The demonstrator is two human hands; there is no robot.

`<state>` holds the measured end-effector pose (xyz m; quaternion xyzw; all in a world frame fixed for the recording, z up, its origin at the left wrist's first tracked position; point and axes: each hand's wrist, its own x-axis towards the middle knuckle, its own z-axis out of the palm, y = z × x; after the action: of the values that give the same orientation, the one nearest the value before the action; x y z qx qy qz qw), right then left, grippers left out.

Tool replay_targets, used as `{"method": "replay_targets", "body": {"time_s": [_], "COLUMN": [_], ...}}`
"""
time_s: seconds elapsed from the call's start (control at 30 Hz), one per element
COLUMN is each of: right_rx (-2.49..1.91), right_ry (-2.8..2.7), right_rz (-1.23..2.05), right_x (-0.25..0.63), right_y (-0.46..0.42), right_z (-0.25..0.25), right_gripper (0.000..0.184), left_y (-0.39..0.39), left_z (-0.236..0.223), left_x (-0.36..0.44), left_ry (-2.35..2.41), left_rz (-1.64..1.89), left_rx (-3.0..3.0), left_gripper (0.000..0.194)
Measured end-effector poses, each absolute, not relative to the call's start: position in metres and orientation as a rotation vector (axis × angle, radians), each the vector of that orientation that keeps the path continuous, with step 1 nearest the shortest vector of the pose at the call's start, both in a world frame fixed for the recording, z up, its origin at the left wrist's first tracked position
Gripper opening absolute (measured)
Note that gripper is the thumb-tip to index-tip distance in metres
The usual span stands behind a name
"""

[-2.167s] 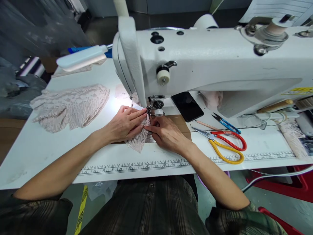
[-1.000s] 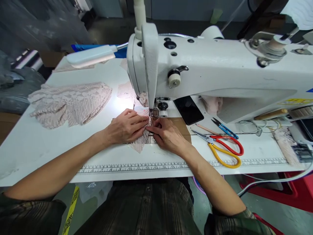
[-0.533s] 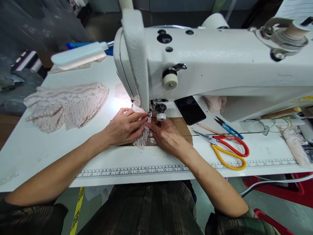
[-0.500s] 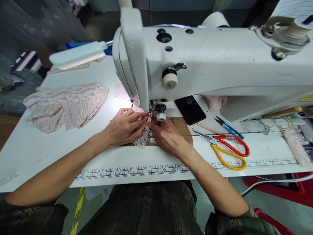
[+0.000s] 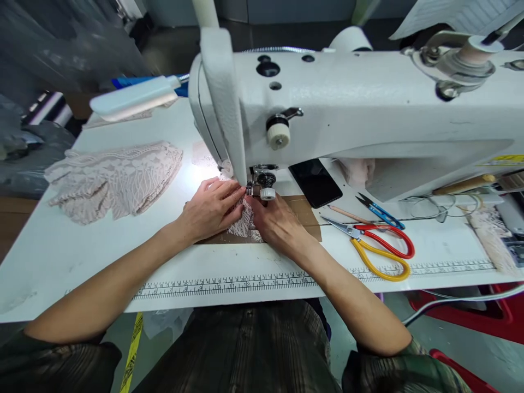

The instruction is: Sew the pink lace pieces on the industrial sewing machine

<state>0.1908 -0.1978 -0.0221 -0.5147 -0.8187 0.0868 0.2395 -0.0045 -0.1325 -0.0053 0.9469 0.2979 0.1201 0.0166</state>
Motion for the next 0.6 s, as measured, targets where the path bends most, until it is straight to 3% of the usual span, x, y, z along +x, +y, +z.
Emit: {"method": "replay_targets", "body": {"time_s": [0.27,0.43,0.6], "right_rx": [-1.456,-1.496,-1.521], "right_ry": [-1.988,-1.855,-1.859], "right_rz": [0.347,0.323,0.349], "right_x": [0.205,0.212,0.211], "right_y": [-0.204,-0.202,-0.202], "right_z": [-0.021,-0.016,-0.018], "right_gripper": [0.034,0.024,0.028], "left_y": [-0.12,-0.112,-0.126], "left_z": [-0.009,0.011,0.029], "left_x": [-0.011,-0.026,-0.031], "left_ry": [0.837,0.811,0.623], "left_rz": [0.412,0.466,0.331], "left_rx": [2.895,3.011,2.989], "left_gripper": [0.038,0.036,0.027]}}
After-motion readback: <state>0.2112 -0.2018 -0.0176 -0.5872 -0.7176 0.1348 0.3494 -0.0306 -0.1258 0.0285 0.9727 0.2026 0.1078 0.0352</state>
